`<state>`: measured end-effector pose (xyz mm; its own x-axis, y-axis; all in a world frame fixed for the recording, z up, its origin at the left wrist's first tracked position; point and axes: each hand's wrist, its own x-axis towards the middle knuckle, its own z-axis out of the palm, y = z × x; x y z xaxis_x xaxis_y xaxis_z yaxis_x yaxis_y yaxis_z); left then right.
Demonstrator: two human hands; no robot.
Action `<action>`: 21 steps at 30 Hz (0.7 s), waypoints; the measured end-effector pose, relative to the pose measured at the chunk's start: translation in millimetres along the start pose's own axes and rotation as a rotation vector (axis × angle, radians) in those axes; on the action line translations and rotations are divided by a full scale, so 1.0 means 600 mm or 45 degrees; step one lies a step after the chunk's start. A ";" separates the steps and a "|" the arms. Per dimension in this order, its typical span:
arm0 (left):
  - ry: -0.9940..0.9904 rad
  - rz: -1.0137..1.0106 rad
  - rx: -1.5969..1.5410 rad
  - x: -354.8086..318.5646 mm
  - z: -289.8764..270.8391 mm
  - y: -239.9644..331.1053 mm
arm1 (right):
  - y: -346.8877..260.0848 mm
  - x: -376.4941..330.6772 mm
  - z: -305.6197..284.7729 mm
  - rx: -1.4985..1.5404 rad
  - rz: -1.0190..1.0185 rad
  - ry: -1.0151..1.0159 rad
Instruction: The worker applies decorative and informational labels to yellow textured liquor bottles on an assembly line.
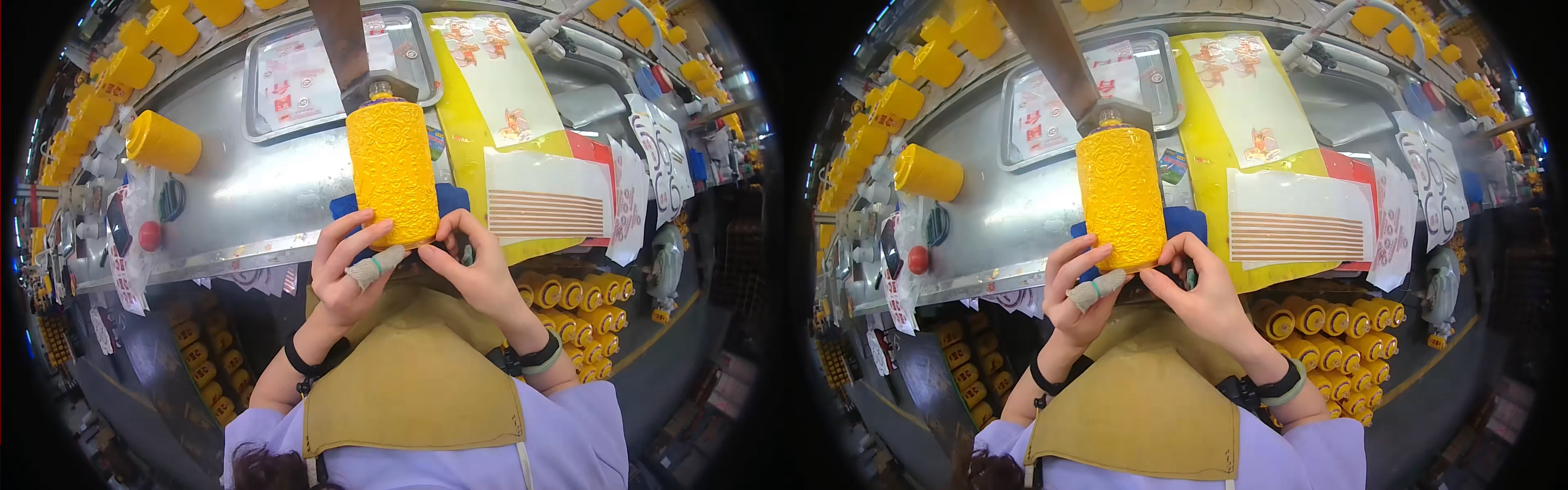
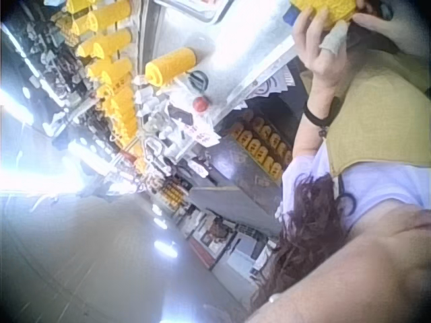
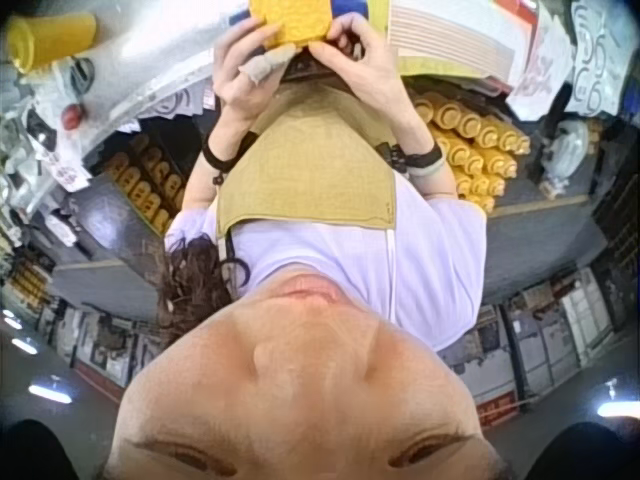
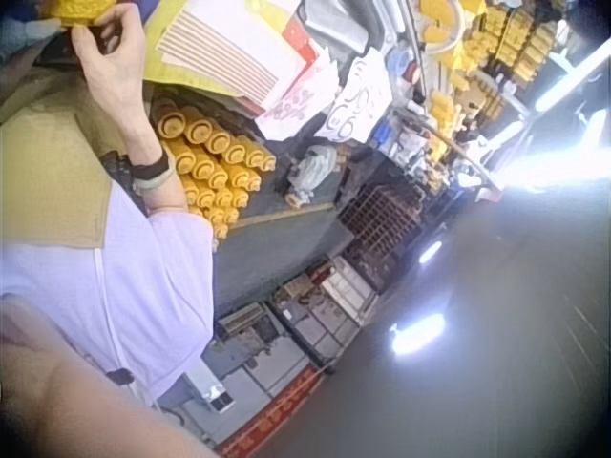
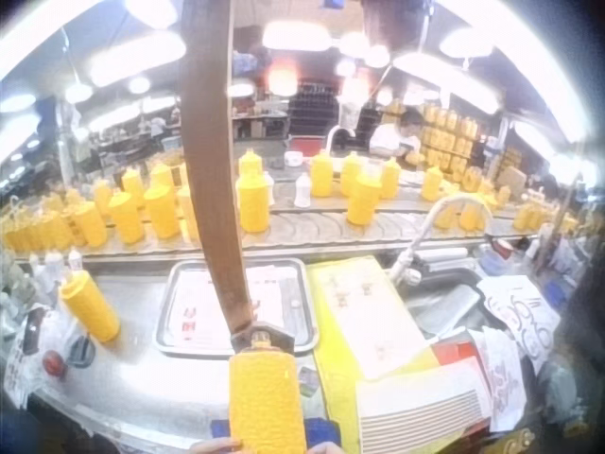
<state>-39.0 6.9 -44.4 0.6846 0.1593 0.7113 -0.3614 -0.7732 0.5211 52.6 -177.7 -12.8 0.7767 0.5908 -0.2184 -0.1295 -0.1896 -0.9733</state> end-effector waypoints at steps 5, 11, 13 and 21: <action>-0.005 -0.002 -0.013 0.004 -0.001 -0.001 | -0.006 0.002 0.002 0.132 0.094 0.013; 0.006 0.006 -0.007 0.004 0.001 -0.001 | -0.010 0.005 0.000 0.056 0.074 0.004; -0.012 -0.016 -0.009 0.003 -0.001 0.000 | -0.010 0.004 0.000 0.043 0.074 -0.003; -0.014 -0.005 -0.016 0.004 -0.002 0.000 | -0.010 0.003 0.001 0.075 0.123 -0.001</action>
<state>-38.5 8.0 -42.0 0.6928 0.1553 0.7042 -0.3670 -0.7647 0.5297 54.5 -175.0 -7.2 0.7583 0.5727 -0.3114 -0.2398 -0.1991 -0.9502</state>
